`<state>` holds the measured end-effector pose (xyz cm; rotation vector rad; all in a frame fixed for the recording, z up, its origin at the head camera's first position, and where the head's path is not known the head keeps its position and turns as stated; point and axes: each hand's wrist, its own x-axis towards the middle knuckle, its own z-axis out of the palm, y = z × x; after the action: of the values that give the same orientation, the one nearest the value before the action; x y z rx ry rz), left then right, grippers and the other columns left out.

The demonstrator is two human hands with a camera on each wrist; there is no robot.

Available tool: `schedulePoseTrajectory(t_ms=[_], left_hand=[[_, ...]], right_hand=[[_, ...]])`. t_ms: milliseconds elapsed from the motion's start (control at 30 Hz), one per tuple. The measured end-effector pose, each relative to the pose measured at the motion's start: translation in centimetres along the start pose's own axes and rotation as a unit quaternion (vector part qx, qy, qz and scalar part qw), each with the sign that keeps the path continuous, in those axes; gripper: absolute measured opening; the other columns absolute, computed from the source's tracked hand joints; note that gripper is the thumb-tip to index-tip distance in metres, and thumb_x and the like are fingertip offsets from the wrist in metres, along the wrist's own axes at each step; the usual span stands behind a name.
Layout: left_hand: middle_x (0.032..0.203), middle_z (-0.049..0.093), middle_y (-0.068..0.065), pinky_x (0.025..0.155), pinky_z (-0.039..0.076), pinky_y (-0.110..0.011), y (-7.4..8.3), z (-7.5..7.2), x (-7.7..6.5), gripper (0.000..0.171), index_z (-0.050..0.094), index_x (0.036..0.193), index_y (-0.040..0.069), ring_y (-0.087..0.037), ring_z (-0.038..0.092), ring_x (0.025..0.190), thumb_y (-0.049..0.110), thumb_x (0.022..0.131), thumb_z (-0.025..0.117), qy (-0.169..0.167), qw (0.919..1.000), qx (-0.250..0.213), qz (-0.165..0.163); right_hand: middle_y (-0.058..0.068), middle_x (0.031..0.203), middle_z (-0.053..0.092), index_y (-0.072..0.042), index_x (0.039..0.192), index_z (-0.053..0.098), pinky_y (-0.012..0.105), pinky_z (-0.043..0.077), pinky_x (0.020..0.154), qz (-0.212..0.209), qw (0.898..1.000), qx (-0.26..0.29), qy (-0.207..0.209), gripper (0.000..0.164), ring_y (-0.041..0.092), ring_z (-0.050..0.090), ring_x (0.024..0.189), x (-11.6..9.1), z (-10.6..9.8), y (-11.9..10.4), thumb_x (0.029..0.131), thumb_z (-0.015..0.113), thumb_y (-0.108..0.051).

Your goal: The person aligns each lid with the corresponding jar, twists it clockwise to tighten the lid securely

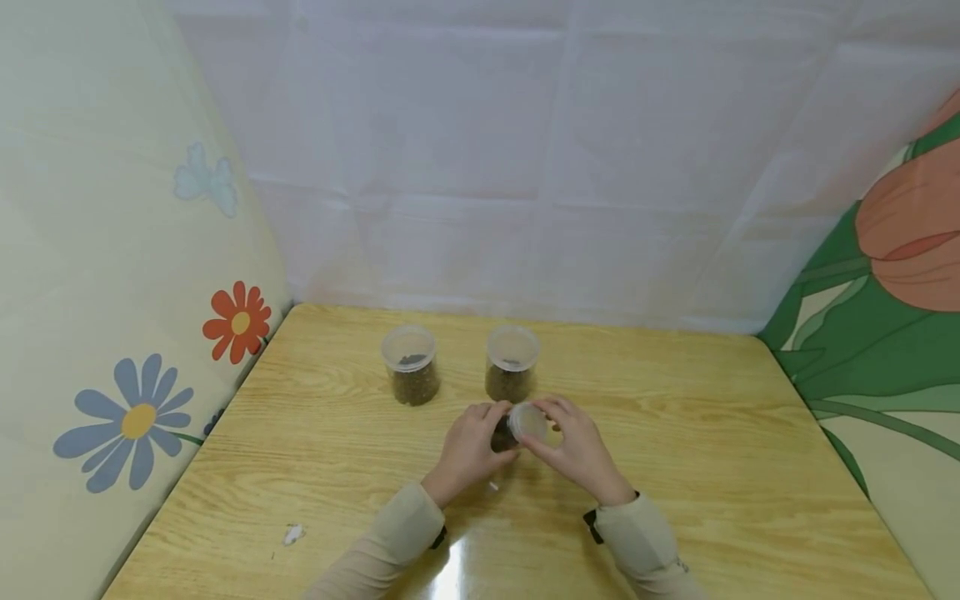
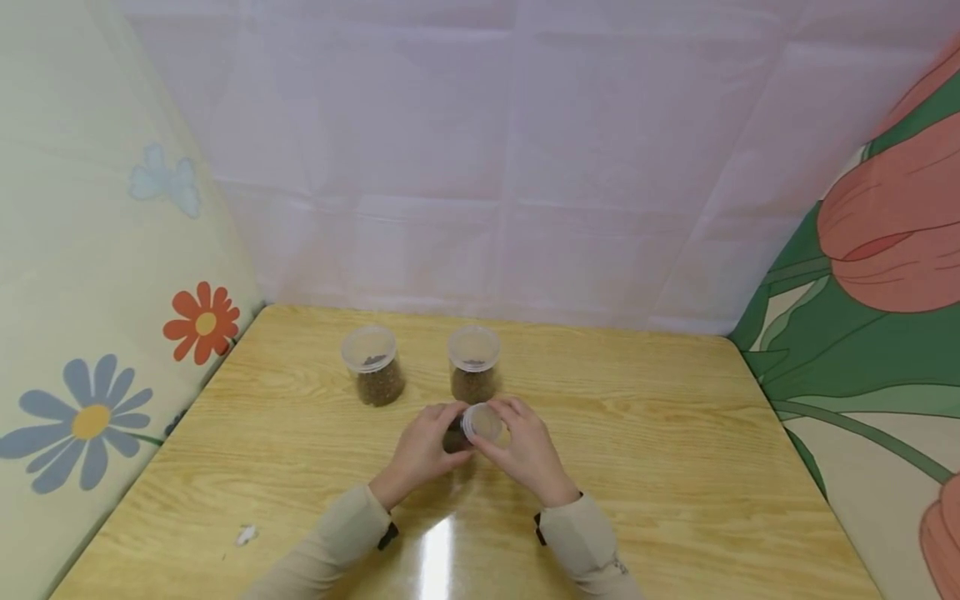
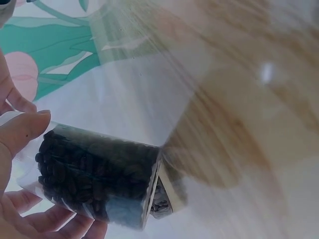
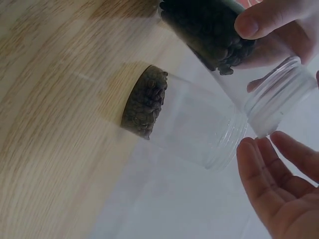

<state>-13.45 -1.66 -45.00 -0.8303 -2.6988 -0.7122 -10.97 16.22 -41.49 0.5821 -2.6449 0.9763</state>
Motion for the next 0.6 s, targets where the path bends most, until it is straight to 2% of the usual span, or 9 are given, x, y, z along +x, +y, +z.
schedulePoseTrajectory(t_ms=[167,333,433,600], left_hand=[[0.107,0.059,-0.010,0.075,0.050,-0.039,0.3,-0.3,0.2,0.062,0.052,0.121,0.012,-0.024,0.056,0.094,0.034,0.069,0.079,-0.010,0.9999,0.004,-0.005],[0.107,0.060,-0.010,0.074,0.051,-0.038,0.3,-0.2,0.2,0.063,0.052,0.121,0.011,-0.024,0.057,0.093,0.034,0.069,0.079,-0.013,0.9999,0.009,0.000],[0.107,0.060,-0.010,0.074,0.051,-0.038,0.3,-0.1,0.3,0.063,0.052,0.121,0.010,-0.024,0.057,0.093,0.034,0.069,0.079,-0.012,0.9998,0.013,0.003],[0.107,0.060,-0.010,0.075,0.050,-0.038,0.3,0.0,0.3,0.063,0.052,0.121,0.010,-0.024,0.057,0.094,0.034,0.069,0.079,-0.010,0.9998,0.013,0.005]], right_hand=[[0.015,0.116,0.056,-0.001,0.116,0.058,0.039,0.052,0.071,0.010,1.000,0.007,0.000,0.047,0.029,0.056,0.099,0.0,-0.1,0.0,0.077,0.073,-0.024],[0.020,0.124,0.049,0.001,0.124,0.052,0.043,0.051,0.075,-0.022,0.999,0.033,-0.017,0.057,0.033,0.051,0.108,0.0,-0.5,0.5,0.076,0.074,-0.020],[0.023,0.126,0.047,0.001,0.127,0.049,0.044,0.050,0.077,-0.027,0.997,0.066,-0.035,0.060,0.036,0.048,0.110,0.1,-0.8,0.8,0.075,0.075,-0.016],[0.022,0.125,0.048,0.001,0.128,0.048,0.046,0.050,0.078,0.002,0.988,0.142,-0.056,0.061,0.034,0.050,0.108,0.2,-0.9,1.3,0.075,0.075,-0.013]])
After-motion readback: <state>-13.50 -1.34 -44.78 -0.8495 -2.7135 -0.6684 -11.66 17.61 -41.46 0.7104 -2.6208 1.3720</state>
